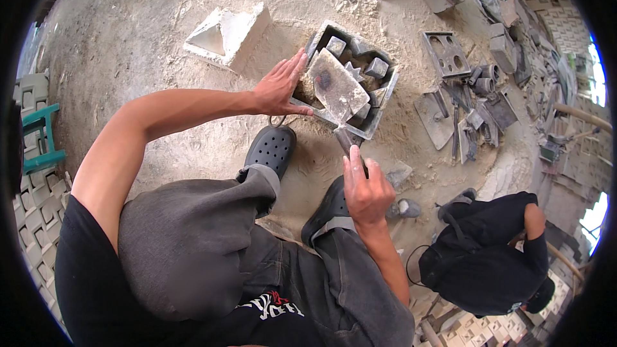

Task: The person fills a decorative star-shaped mold with sand and concrete mix, using a trowel and small brushes to pack and smooth the material into the intricate pattern.

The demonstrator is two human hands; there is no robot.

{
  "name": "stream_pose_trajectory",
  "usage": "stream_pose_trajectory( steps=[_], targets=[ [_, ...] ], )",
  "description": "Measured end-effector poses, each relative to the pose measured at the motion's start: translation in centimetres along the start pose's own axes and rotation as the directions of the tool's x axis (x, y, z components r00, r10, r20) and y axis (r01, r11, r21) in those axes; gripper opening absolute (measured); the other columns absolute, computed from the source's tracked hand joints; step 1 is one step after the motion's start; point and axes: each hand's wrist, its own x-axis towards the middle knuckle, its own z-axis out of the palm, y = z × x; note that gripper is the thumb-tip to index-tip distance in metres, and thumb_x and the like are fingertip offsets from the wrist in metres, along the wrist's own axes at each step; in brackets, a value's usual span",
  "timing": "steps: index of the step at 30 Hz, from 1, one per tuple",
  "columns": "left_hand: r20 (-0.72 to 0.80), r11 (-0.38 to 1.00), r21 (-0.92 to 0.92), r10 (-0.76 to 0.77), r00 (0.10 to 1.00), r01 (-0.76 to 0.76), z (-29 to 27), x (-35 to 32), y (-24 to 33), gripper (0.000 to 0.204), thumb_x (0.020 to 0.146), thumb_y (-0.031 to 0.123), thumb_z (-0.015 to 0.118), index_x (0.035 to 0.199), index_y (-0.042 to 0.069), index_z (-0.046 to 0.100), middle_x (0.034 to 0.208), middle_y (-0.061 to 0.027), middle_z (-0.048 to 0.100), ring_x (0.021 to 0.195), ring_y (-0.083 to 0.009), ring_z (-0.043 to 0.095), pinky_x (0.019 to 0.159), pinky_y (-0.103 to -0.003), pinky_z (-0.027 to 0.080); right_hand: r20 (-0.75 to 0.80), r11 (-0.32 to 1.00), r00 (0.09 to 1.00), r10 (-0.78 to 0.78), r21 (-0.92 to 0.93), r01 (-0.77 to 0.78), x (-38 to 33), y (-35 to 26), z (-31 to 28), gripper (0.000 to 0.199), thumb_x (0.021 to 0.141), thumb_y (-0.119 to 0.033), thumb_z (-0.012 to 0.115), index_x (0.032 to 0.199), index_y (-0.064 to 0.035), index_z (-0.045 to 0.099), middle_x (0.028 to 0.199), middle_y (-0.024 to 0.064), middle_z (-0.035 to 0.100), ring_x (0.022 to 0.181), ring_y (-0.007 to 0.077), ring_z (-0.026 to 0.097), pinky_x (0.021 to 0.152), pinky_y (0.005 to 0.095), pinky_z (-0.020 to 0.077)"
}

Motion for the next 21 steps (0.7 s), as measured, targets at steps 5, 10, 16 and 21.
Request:
stream_pose_trajectory(
  steps=[5,10,16,21],
  targets=[
    [-0.016,0.967,0.25,0.053,0.998,-0.047,-0.4,-1.0,0.6,0.126,0.083,0.088,0.042,0.157,-0.009,0.009,0.166,-0.024,0.007,0.155,-0.0348,0.005,0.127,-0.046,0.005,-0.015,0.998,0.999,0.037,-0.05,-0.037,0.3,-0.2,-1.3,0.036,0.081,-0.018,0.082,0.116,-0.0119,0.076,0.083,0.0065,0.065,0.064,0.024,0.065,0.057,0.0353,0.0519],
    [0.029,0.923,0.362,0.127,0.991,-0.129,-2.3,-2.2,1.8,0.109,0.089,0.076,0.047,0.157,-0.005,0.02,0.166,-0.0216,0.013,0.156,-0.0322,0.008,0.126,-0.049,0.005,-0.026,0.983,0.983,0.182,0.001,-0.182,-0.6,0.8,-2.3,0.036,0.08,-0.015,0.084,0.114,-0.0103,0.076,0.083,0.0068,0.066,0.066,0.0239,0.065,0.059,0.0361,0.0517],
    [0.227,0.872,0.336,0.294,0.929,-0.357,-2.7,-2.0,1.9,0.102,0.088,0.065,0.06,0.155,-0.004,0.024,0.165,-0.0201,0.02,0.155,-0.0322,0.015,0.126,-0.048,0.009,-0.028,0.872,0.88,0.474,0.159,-0.464,-2.7,4.2,-1.9,0.034,0.084,-0.015,0.081,0.116,-0.0054,0.075,0.079,0.0108,0.066,0.066,0.0252,0.065,0.059,0.0356,0.0502],
    [0.134,0.904,0.388,0.136,0.982,-0.178,-3.5,-1.3,3.1,0.101,0.089,0.061,0.059,0.153,-0.01,0.025,0.162,-0.0233,0.026,0.155,-0.033,0.016,0.126,-0.05,0.006,-0.025,0.571,0.586,0.81,0.266,-0.777,-5.6,8.2,-1.7,0.034,0.088,-0.022,0.078,0.115,-0.0015,0.074,0.081,0.016,0.071,0.069,0.0217,0.067,0.065,0.0353,0.0507]
  ],
)
